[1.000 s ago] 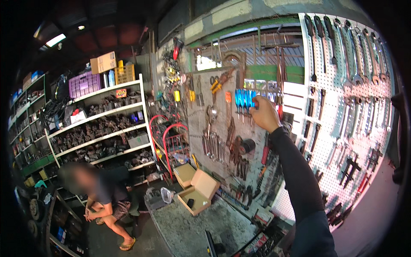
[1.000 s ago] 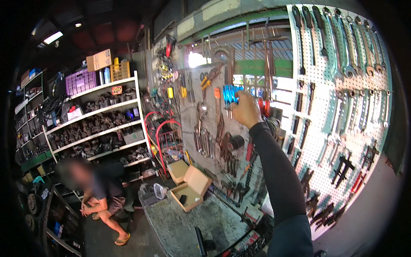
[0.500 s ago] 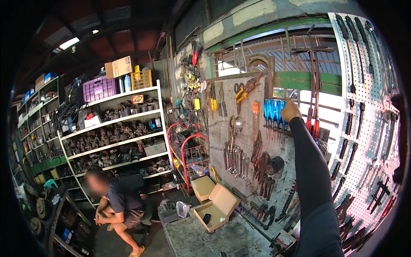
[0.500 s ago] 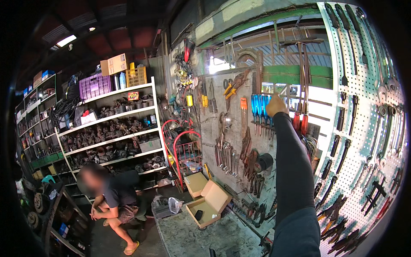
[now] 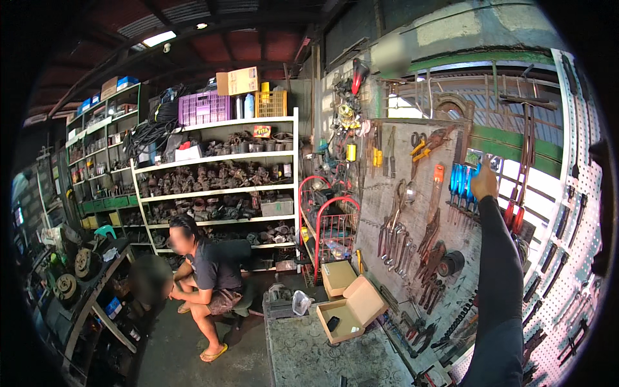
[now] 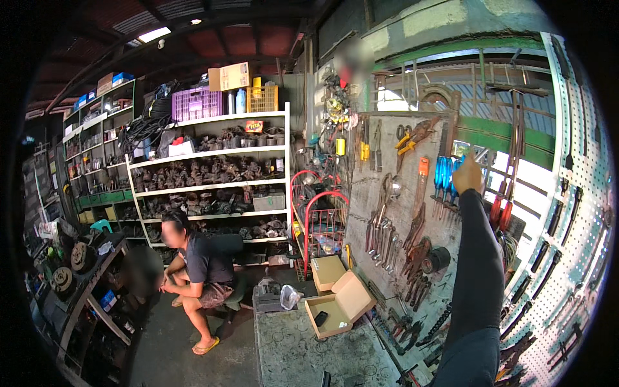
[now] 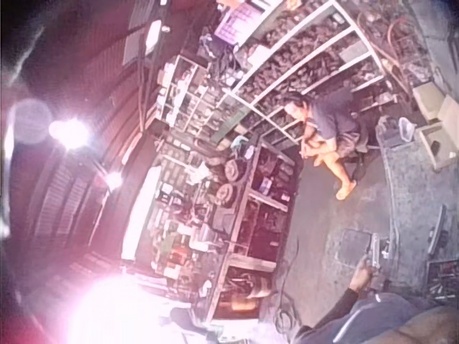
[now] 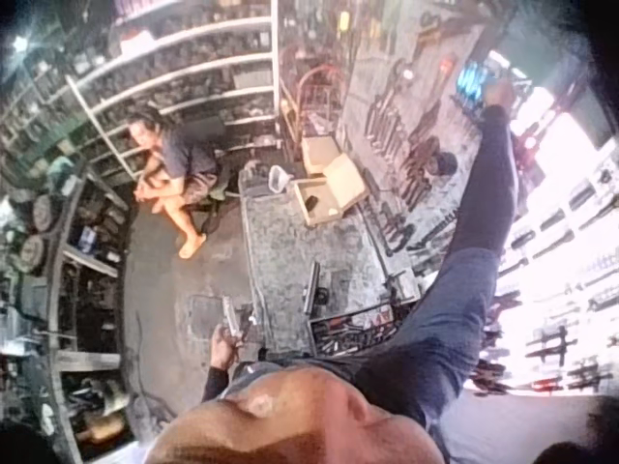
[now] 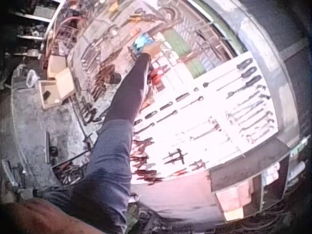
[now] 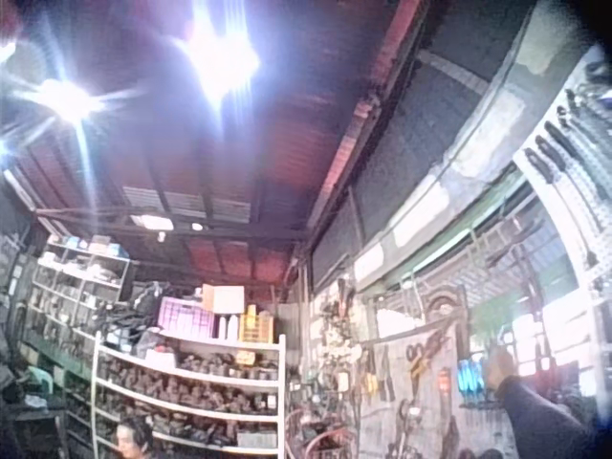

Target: The person uses a hammer and pliers to adjust a metal component on a workbench in a cluttered workshop. They repeatedly strike and reposition the part while another person sits nearby.

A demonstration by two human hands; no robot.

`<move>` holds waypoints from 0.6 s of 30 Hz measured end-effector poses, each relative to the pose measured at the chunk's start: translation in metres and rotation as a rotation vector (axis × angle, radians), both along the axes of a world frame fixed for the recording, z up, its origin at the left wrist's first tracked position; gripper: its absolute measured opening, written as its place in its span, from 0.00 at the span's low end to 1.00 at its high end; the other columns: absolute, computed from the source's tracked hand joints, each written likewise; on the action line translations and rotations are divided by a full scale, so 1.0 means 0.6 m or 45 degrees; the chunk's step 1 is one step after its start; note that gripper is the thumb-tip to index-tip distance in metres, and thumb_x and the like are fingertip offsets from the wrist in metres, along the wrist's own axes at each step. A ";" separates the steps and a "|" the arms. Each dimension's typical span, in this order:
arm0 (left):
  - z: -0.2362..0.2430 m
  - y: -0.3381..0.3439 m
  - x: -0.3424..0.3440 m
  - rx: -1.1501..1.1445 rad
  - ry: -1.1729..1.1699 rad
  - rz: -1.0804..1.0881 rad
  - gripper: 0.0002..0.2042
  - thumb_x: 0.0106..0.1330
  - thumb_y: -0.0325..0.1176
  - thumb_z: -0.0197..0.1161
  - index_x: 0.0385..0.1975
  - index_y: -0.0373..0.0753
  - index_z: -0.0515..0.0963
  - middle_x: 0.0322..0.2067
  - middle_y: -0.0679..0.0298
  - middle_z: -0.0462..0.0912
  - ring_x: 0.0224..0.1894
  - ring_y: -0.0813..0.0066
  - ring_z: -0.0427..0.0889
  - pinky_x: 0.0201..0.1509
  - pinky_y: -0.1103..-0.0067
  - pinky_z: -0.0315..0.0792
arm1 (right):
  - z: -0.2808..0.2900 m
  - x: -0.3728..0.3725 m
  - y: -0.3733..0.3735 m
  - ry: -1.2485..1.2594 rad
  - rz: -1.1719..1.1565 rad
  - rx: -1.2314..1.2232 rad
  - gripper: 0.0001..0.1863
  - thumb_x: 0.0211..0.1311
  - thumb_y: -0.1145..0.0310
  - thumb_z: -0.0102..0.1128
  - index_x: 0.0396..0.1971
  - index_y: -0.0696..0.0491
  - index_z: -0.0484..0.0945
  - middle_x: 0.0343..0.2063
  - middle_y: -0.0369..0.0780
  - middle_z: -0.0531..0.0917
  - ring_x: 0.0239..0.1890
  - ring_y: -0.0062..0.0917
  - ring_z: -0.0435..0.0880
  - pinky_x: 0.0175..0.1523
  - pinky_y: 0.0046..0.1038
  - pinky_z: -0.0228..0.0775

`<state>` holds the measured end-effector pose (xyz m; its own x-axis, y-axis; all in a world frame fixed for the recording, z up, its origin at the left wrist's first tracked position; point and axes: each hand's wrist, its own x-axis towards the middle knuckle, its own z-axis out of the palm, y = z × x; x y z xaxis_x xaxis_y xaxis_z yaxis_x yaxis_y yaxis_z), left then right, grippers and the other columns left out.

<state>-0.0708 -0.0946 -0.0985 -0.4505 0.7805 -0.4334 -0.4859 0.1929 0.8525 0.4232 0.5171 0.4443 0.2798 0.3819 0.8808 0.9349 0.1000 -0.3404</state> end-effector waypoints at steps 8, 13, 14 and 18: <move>0.052 -0.073 0.014 0.051 0.468 0.261 0.23 0.72 0.32 0.59 0.64 0.30 0.70 0.37 0.54 0.86 0.28 0.70 0.84 0.30 0.70 0.79 | 0.125 -0.175 -0.084 -0.171 0.213 0.628 0.34 0.59 0.59 0.70 0.64 0.53 0.69 0.41 0.54 0.88 0.42 0.47 0.91 0.42 0.51 0.81; 0.095 -0.006 -0.011 0.297 0.089 0.299 0.21 0.65 0.17 0.68 0.55 0.35 0.69 0.41 0.62 0.80 0.39 0.72 0.83 0.39 0.75 0.79 | -0.021 -0.262 -0.222 0.298 1.537 -0.353 0.20 0.69 0.62 0.68 0.56 0.51 0.76 0.31 0.35 0.82 0.25 0.16 0.81 0.29 0.21 0.76; 0.140 0.002 -0.011 0.252 -0.001 0.327 0.18 0.66 0.18 0.67 0.51 0.36 0.68 0.39 0.62 0.79 0.37 0.73 0.83 0.36 0.75 0.79 | -0.118 -0.328 -0.300 0.310 1.631 -0.430 0.19 0.70 0.64 0.67 0.56 0.52 0.74 0.32 0.36 0.82 0.26 0.17 0.82 0.30 0.21 0.77; 0.173 -0.100 -0.009 0.215 0.135 0.467 0.16 0.68 0.20 0.65 0.49 0.37 0.66 0.37 0.58 0.82 0.33 0.72 0.85 0.26 0.78 0.75 | -0.401 -0.524 -0.665 0.563 2.084 -0.783 0.18 0.71 0.70 0.65 0.55 0.55 0.71 0.37 0.40 0.82 0.29 0.22 0.85 0.31 0.25 0.82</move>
